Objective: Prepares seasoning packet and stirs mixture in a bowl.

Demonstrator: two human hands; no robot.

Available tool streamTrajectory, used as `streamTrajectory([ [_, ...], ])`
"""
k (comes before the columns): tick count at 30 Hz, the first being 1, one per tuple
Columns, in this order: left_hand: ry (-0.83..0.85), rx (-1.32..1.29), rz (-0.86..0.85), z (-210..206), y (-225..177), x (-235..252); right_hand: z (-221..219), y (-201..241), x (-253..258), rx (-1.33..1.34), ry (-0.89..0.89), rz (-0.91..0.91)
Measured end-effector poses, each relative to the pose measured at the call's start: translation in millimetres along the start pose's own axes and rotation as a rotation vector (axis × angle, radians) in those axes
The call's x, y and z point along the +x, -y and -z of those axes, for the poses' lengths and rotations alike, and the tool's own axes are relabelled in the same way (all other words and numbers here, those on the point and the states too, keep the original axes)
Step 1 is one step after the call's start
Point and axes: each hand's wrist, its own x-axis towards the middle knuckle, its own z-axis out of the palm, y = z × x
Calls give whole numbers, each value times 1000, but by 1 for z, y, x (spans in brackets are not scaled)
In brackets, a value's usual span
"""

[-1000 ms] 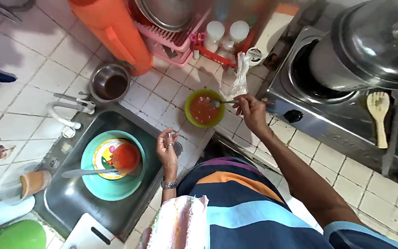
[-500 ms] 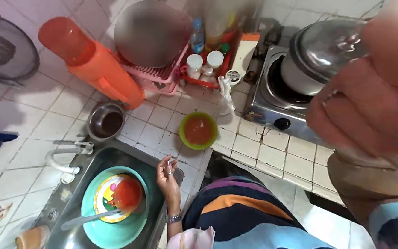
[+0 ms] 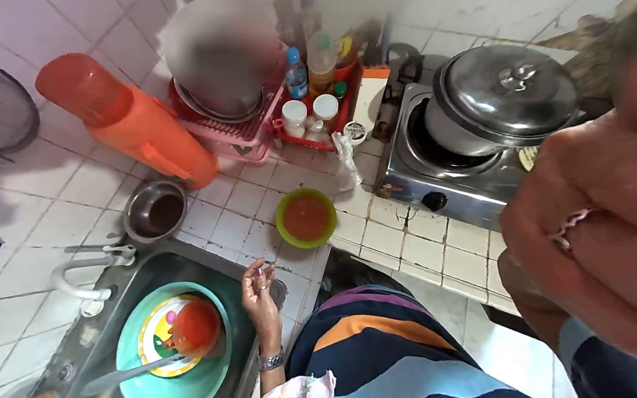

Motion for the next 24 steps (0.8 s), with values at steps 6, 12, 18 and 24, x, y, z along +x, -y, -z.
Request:
streamTrajectory([
  [6, -3, -8, -13, -3, -13, 1, 61, -27, 8, -332, 20, 139],
  [12, -40, 40, 50, -4, -19, 0, 194, -168, -30, -1072, -357, -140],
  [18, -28, 90, 83, -7, -20, -2, 237, -232, -44, -1033, -517, -228],
  [24, -24, 50, 36, -6, -21, -3, 249, -243, -49, -934, -617, -397],
])
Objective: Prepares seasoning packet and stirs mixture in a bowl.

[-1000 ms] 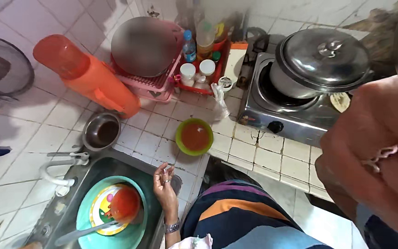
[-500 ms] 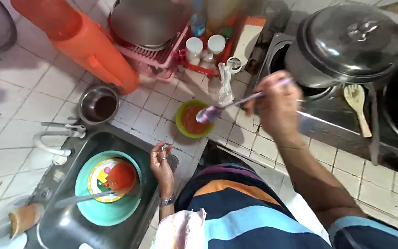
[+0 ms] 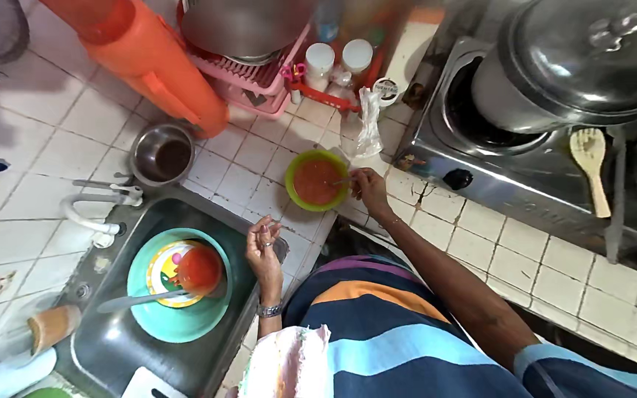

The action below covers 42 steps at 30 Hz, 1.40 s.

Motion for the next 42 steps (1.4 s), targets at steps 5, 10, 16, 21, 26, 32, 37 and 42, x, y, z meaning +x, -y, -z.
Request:
streamTrajectory([
  [5, 3, -6, 33, 3, 7, -1, -2, 6, 2, 23, -6, -34],
  [10, -3, -15, 23, 4, 8, 0, 4, 13, 6, -43, 15, -24],
  [16, -3, -10, 28, 2, 7, 0, -1, 12, 3, -91, 78, 28],
  [21, -5, -1, 44, 1, 8, 1, -4, 13, 4, -58, 43, -26],
  [26, 0, 2, 33, -1, 7, 3, 6, 24, -6, -206, 79, 221],
  [32, 5, 3, 37, 0, 12, 4, 29, 67, -23, -540, 125, 676],
  [37, 13, -11, 12, 0, 12, 5, 62, 147, -42, -203, 74, 669],
  [42, 30, -22, 23, 0, 11, 1, 91, 252, -67, 434, 305, 475],
])
